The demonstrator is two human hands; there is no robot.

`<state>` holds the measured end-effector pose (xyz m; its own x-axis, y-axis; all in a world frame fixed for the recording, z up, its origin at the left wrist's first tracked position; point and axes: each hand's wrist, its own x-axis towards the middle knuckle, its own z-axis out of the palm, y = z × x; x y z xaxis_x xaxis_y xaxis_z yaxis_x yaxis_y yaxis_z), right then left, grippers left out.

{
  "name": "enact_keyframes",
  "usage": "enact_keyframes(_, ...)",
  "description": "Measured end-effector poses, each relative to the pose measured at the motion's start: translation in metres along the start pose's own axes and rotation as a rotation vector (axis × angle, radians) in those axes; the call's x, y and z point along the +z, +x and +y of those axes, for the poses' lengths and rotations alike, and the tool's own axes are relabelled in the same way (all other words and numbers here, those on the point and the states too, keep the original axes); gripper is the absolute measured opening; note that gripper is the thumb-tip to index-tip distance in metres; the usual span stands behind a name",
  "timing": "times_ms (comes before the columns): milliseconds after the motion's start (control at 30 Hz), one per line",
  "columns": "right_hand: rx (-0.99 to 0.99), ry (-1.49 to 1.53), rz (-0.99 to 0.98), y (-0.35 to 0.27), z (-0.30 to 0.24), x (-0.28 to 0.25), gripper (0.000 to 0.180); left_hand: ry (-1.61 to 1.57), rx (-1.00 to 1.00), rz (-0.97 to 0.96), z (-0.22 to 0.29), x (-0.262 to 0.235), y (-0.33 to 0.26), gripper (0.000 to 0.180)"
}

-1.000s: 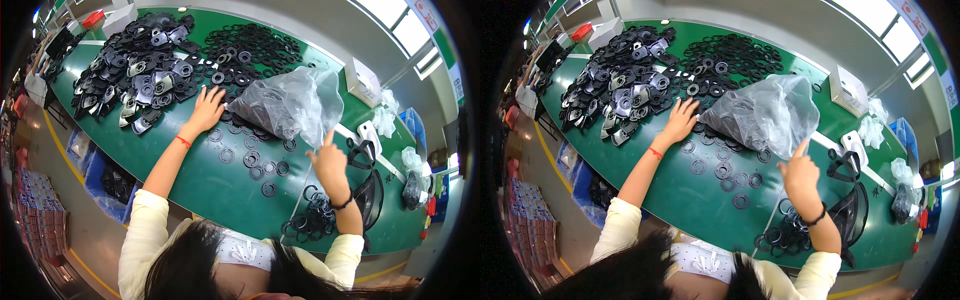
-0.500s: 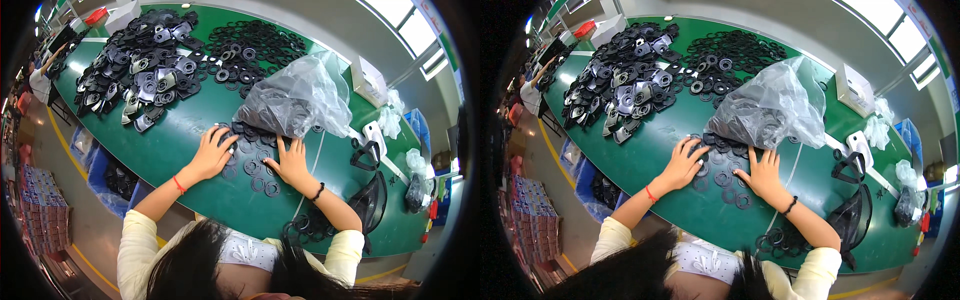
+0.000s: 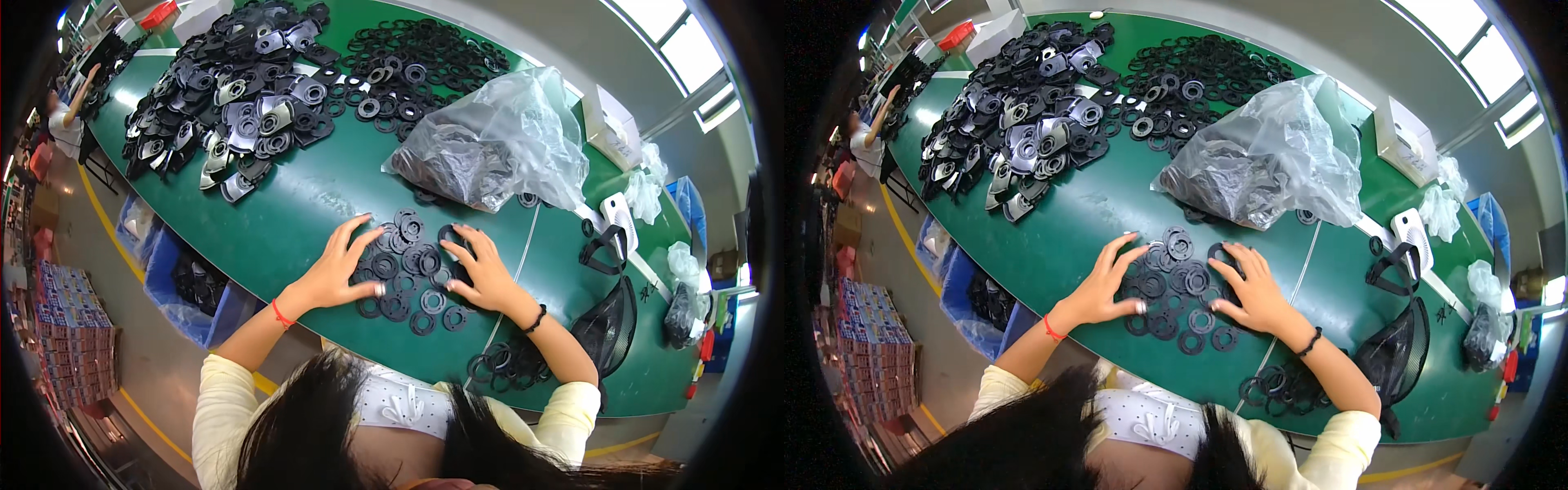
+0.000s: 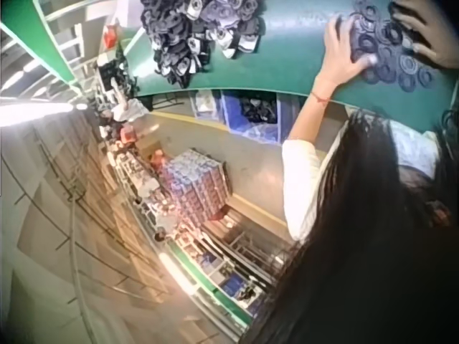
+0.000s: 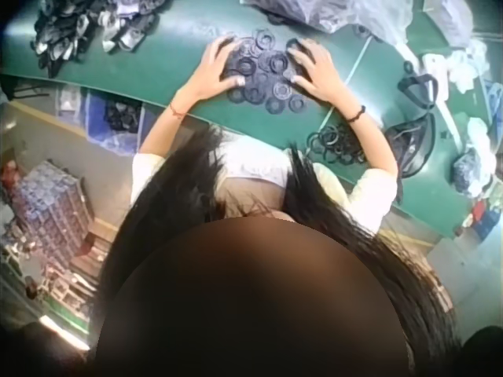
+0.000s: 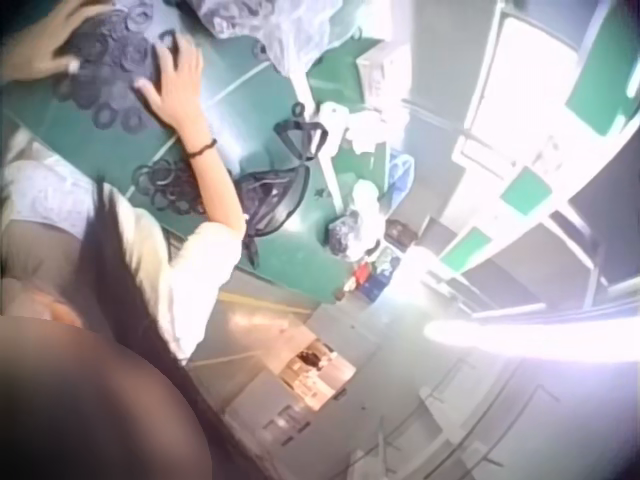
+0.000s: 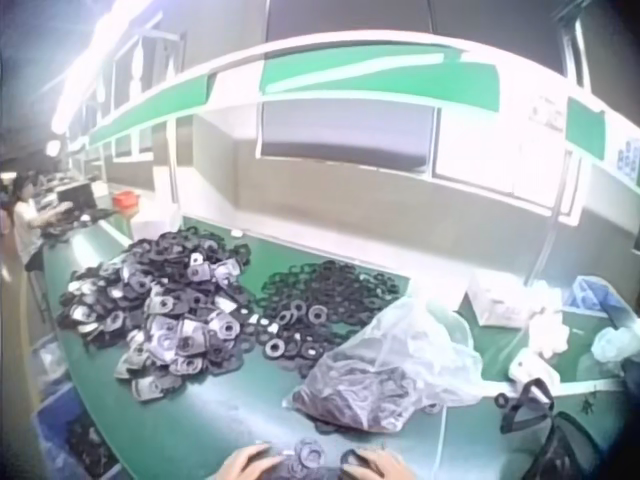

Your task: Sorting black plastic rings and placing them into a plastic bag on an assembly line.

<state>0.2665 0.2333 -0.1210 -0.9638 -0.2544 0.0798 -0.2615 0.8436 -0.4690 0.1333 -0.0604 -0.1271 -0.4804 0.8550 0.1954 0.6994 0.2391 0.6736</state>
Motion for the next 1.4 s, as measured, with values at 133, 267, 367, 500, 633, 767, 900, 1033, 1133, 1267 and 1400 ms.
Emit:
enact_keyframes(133,0.006,-0.199,-0.09,-0.017,-0.021,-0.008,0.109,0.267,-0.015,-0.161,0.011,-0.001,-0.016,0.121)
enact_keyframes(267,-0.023,-0.244,-0.107,-0.024,-0.03,0.004,0.111,0.29,0.001,-0.08,0.012,0.009,-0.017,0.119)
enact_keyframes(367,-0.044,-0.212,-0.065,-0.017,-0.03,0.011,0.106,0.216,0.053,-0.066,0.01,0.019,-0.015,0.115)
enact_keyframes(500,-0.061,-0.216,0.064,-0.006,-0.026,0.015,0.094,0.008,0.019,-0.003,0.008,0.016,-0.016,0.119)
enact_keyframes(633,-0.109,-0.156,0.246,0.026,-0.03,0.005,0.05,0.128,-0.03,0.038,0.007,0.009,-0.019,0.124)
enact_keyframes(767,-0.385,-0.114,0.192,0.088,-0.034,0.004,0.023,0.155,-0.062,0.036,0.012,0.006,-0.022,0.126)
enact_keyframes(900,-0.489,-0.447,0.039,0.136,-0.03,0.012,0.012,0.24,-0.085,-0.008,0.011,0.003,-0.027,0.129)
enact_keyframes(1033,-0.506,-0.549,-0.116,0.153,-0.037,0.008,0.008,0.281,-0.11,-0.027,0.01,0.001,-0.039,0.129)
enact_keyframes(1133,-0.439,-0.466,-0.266,0.159,-0.03,0.004,0.009,0.31,-0.117,-0.035,0.011,0.002,-0.041,0.125)
enact_keyframes(1267,-0.312,-0.329,-0.457,0.154,-0.037,-0.015,0.027,0.331,-0.112,-0.032,0.009,0.006,-0.042,0.115)
enact_keyframes(1400,-0.306,-0.411,-0.472,0.144,-0.036,-0.005,0.035,0.334,-0.114,-0.035,0.009,0.006,-0.041,0.108)
